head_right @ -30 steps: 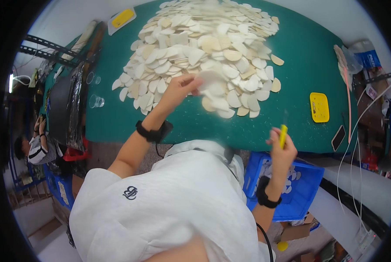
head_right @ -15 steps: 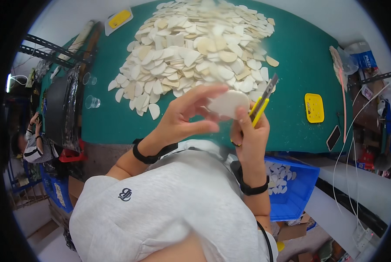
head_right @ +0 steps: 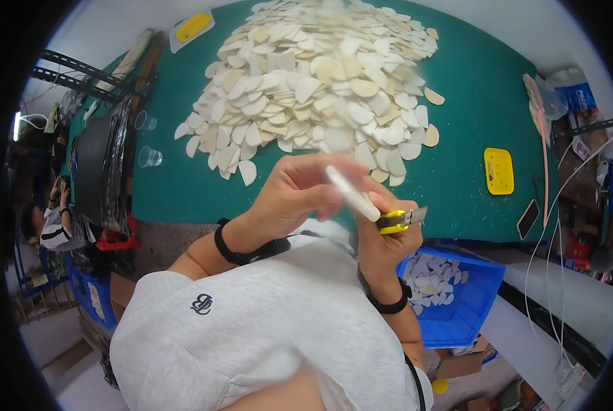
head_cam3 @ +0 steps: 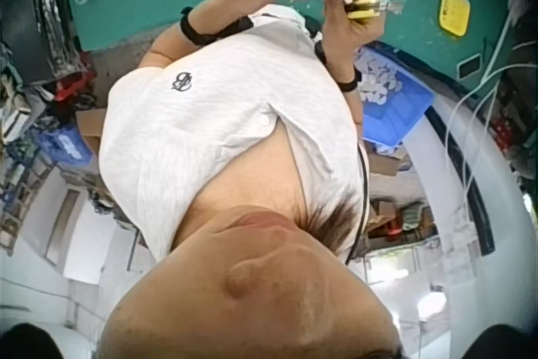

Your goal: Trimming the rough edges of small white plastic or ceramic pieces using a specialized hand-held deburring tool.

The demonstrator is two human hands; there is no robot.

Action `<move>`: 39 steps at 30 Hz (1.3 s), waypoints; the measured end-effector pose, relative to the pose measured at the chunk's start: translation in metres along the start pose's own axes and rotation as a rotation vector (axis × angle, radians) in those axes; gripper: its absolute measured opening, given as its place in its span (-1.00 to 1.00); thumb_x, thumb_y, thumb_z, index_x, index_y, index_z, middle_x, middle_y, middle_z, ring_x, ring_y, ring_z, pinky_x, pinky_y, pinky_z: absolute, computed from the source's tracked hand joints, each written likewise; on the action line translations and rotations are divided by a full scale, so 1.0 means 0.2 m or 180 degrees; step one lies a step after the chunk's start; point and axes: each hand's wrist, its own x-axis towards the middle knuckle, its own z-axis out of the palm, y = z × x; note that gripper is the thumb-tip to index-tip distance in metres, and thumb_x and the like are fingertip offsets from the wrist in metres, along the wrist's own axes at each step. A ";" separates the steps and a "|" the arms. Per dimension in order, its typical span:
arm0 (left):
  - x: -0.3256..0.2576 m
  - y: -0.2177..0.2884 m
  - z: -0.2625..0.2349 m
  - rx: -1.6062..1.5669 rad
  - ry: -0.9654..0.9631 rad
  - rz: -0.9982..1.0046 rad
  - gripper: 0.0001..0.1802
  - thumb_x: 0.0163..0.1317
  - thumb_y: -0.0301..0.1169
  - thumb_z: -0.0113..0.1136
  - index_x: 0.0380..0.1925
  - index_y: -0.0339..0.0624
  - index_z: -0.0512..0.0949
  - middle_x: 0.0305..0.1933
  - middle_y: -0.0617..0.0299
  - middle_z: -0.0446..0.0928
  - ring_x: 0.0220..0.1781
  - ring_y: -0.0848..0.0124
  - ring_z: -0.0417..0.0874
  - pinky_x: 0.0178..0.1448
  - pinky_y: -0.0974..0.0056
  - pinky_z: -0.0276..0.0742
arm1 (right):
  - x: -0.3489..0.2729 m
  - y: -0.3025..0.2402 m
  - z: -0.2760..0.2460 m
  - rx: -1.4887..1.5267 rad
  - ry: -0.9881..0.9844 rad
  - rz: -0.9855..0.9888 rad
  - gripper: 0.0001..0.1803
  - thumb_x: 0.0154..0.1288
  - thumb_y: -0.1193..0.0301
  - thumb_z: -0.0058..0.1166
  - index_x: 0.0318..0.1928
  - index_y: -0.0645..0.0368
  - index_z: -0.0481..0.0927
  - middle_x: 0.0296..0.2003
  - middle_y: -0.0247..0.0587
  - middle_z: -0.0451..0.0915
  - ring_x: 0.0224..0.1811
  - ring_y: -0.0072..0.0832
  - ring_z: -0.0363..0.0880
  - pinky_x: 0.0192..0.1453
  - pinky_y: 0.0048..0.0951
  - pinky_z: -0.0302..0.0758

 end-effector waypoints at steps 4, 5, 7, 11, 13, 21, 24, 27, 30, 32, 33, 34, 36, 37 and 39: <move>0.00 0.00 0.01 -0.0189 -0.0112 0.0044 -0.64 0.28 -0.38 0.17 0.03 -0.33 0.53 -0.16 0.12 0.61 -0.40 0.58 0.47 -0.33 0.47 0.45 | 0.00 0.01 0.00 -0.0026 -0.0005 -0.0410 -0.76 0.17 0.63 0.21 -0.17 0.27 0.47 -0.11 0.22 0.60 -0.12 -0.41 0.62 -0.05 -0.50 0.53; 0.00 0.00 0.02 -0.0198 -0.0112 0.0057 -0.64 0.30 -0.37 0.15 0.03 -0.34 0.53 -0.17 0.11 0.60 -0.39 0.57 0.48 -0.32 0.46 0.46 | 0.00 0.01 0.00 -0.0032 -0.0037 -0.0462 -0.77 0.17 0.63 0.21 -0.17 0.28 0.47 -0.12 0.23 0.60 -0.13 -0.40 0.62 -0.06 -0.49 0.54; -0.01 0.00 0.02 -0.0240 -0.0092 0.0063 -0.64 0.33 -0.34 0.11 0.03 -0.35 0.52 -0.16 0.11 0.60 -0.36 0.55 0.49 -0.29 0.44 0.48 | 0.00 0.02 -0.01 -0.0045 -0.0098 -0.0567 -0.77 0.19 0.63 0.19 -0.16 0.28 0.45 -0.13 0.26 0.60 -0.14 -0.37 0.63 -0.07 -0.47 0.55; -0.01 -0.01 0.03 -0.0321 -0.0045 0.0006 -0.62 0.36 -0.31 0.05 0.03 -0.37 0.51 -0.13 0.10 0.59 -0.32 0.53 0.51 -0.22 0.39 0.52 | 0.01 0.03 0.01 -0.0356 0.0005 -0.0772 -0.80 0.23 0.59 0.17 -0.20 0.22 0.42 -0.17 0.21 0.60 -0.42 -0.59 0.51 -0.45 -0.64 0.38; -0.01 -0.01 0.03 -0.0355 -0.0026 -0.0020 -0.61 0.38 -0.28 0.02 0.04 -0.38 0.51 -0.12 0.10 0.58 -0.30 0.52 0.52 -0.20 0.37 0.52 | 0.00 0.01 0.01 -0.0160 -0.0021 -0.0596 -0.80 0.21 0.64 0.15 -0.18 0.30 0.44 -0.11 0.28 0.58 -0.15 -0.37 0.64 -0.07 -0.46 0.56; 0.00 -0.02 0.04 -0.0427 -0.0001 -0.0042 -0.58 0.41 -0.25 -0.06 0.04 -0.39 0.50 -0.12 0.10 0.58 -0.28 0.51 0.51 -0.18 0.37 0.52 | 0.00 0.03 0.00 -0.0464 0.0043 -0.0780 -0.83 0.27 0.57 0.13 -0.20 0.20 0.41 -0.20 0.20 0.61 -0.62 -0.73 0.37 -0.65 -0.74 0.22; -0.01 -0.01 0.05 0.0129 0.0006 0.0048 -0.60 0.40 -0.28 -0.07 0.03 -0.39 0.50 -0.11 0.10 0.57 -0.27 0.51 0.51 -0.16 0.36 0.52 | -0.01 0.03 0.01 -0.0576 0.0106 -0.0810 -0.83 0.26 0.56 0.14 -0.20 0.20 0.42 -0.19 0.18 0.61 -0.57 -0.71 0.42 -0.59 -0.73 0.31; -0.01 -0.01 0.06 -0.0267 0.0027 -0.0017 -0.62 0.39 -0.31 -0.07 0.02 -0.38 0.51 -0.12 0.10 0.57 -0.28 0.51 0.52 -0.15 0.36 0.52 | -0.01 0.04 0.01 -0.0673 0.0132 -0.0929 -0.83 0.26 0.56 0.15 -0.20 0.22 0.42 -0.17 0.18 0.61 -0.43 -0.61 0.52 -0.45 -0.67 0.44; 0.00 -0.01 0.04 -0.0391 -0.0085 -0.0035 -0.64 0.37 -0.34 -0.06 0.02 -0.35 0.52 -0.12 0.14 0.56 -0.24 0.50 0.52 -0.12 0.36 0.49 | 0.00 0.04 0.02 -0.0681 0.0089 -0.1127 -0.82 0.26 0.55 0.15 -0.19 0.23 0.42 -0.13 0.22 0.59 -0.26 -0.46 0.60 -0.26 -0.54 0.55; 0.00 -0.02 0.05 -0.0145 0.0030 0.0073 -0.61 0.35 -0.31 -0.01 0.09 -0.30 0.47 -0.14 0.20 0.54 -0.13 0.48 0.49 -0.11 0.39 0.45 | 0.01 0.05 0.02 -0.0647 0.0073 -0.1218 -0.81 0.26 0.56 0.15 -0.17 0.25 0.42 -0.10 0.26 0.57 -0.18 -0.36 0.61 -0.17 -0.46 0.58; 0.01 -0.03 0.05 -0.0022 0.0086 0.0128 -0.59 0.34 -0.29 0.01 0.12 -0.27 0.44 -0.15 0.22 0.53 -0.08 0.47 0.48 -0.10 0.40 0.43 | 0.00 0.07 0.02 -0.0622 0.0077 -0.1238 -0.80 0.25 0.56 0.15 -0.16 0.25 0.42 -0.08 0.27 0.55 -0.15 -0.31 0.62 -0.14 -0.43 0.59; 0.01 -0.06 0.06 0.0592 0.0109 0.0541 -0.56 0.33 -0.27 0.03 0.15 -0.25 0.41 -0.15 0.24 0.52 -0.05 0.47 0.45 -0.11 0.41 0.41 | 0.00 0.08 0.01 -0.0596 0.0081 -0.1257 -0.78 0.24 0.56 0.16 -0.15 0.25 0.43 -0.05 0.29 0.54 -0.13 -0.27 0.62 -0.11 -0.39 0.60; 0.01 -0.11 0.07 0.1596 0.0106 0.1110 -0.50 0.30 -0.24 0.07 0.19 -0.23 0.34 -0.15 0.24 0.50 -0.02 0.47 0.42 -0.09 0.41 0.36 | 0.02 0.07 0.01 -0.0849 -0.0082 -0.1470 -0.78 0.20 0.58 0.19 -0.18 0.27 0.43 -0.04 0.30 0.54 -0.19 -0.25 0.66 -0.20 -0.45 0.59; 0.00 -0.12 0.07 0.1983 0.0104 0.1281 -0.46 0.29 -0.23 0.09 0.21 -0.23 0.31 -0.15 0.24 0.48 -0.03 0.47 0.41 -0.06 0.41 0.34 | 0.03 0.06 0.01 -0.0976 -0.0165 -0.1576 -0.77 0.18 0.58 0.21 -0.20 0.28 0.44 -0.04 0.30 0.54 -0.23 -0.24 0.68 -0.25 -0.48 0.59; -0.01 -0.08 0.03 0.2329 0.0013 0.1128 -0.42 0.28 -0.24 0.11 0.22 -0.29 0.26 -0.14 0.21 0.46 -0.11 0.50 0.44 0.03 0.41 0.29 | 0.01 0.06 0.01 -0.1093 -0.0241 -0.1277 -0.74 0.12 0.59 0.26 -0.19 0.25 0.50 -0.03 0.18 0.52 -0.41 -0.41 0.60 -0.38 -0.60 0.50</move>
